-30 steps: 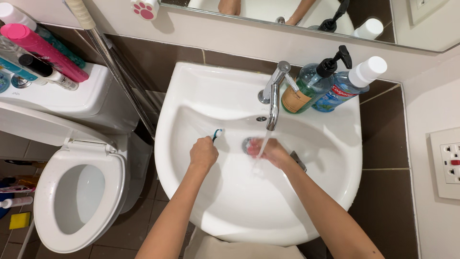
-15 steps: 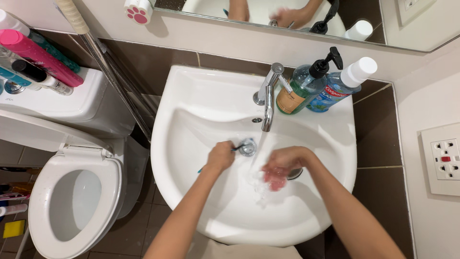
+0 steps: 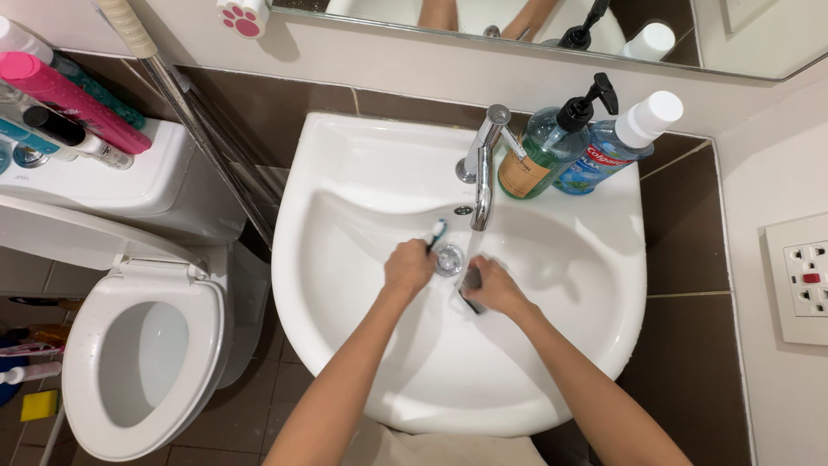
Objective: The person cleans a bathroom sink using a toothbrush and a sponge. They scrub the basin and faucet area, rinse the tools under running water, and wipe the sink surface.
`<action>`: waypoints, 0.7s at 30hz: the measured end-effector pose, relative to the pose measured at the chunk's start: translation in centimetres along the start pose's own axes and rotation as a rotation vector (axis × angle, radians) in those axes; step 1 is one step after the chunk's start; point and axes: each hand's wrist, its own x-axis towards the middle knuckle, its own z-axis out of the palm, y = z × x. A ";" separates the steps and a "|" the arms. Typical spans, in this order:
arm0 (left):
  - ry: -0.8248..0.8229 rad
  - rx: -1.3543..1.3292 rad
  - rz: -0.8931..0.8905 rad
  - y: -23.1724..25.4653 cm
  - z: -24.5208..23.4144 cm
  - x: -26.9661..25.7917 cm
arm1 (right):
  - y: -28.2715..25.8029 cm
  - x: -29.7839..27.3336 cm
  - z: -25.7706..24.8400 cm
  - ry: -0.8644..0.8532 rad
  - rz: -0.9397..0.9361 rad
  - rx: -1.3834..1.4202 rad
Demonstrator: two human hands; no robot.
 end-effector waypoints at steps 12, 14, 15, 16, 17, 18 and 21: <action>0.109 0.020 -0.163 -7.1 -3.4 -0.4 | -8.3 2.8 -3.1 -0.619 0.203 1.305; 0.097 0.019 -0.163 -6.9 -3.1 -0.4 | -7.6 1.4 -3.7 -1.042 0.088 1.090; 0.085 0.023 -0.165 -6.8 -2.9 -0.4 | -7.1 0.8 -3.9 -1.259 -0.018 0.829; 0.072 0.028 -0.167 -6.7 -2.8 -0.3 | -6.6 0.5 -3.9 -1.199 0.060 0.577; 0.050 0.028 -0.174 -6.6 -2.6 -0.3 | -6.1 0.2 -3.6 -1.130 0.136 0.332; 0.029 0.028 -0.182 -6.4 -2.3 -0.4 | -5.5 0.1 -3.4 -1.052 0.209 0.089; 0.014 0.031 -0.159 -5.7 -1.7 0.0 | -4.1 1.4 -2.6 -0.434 0.257 0.646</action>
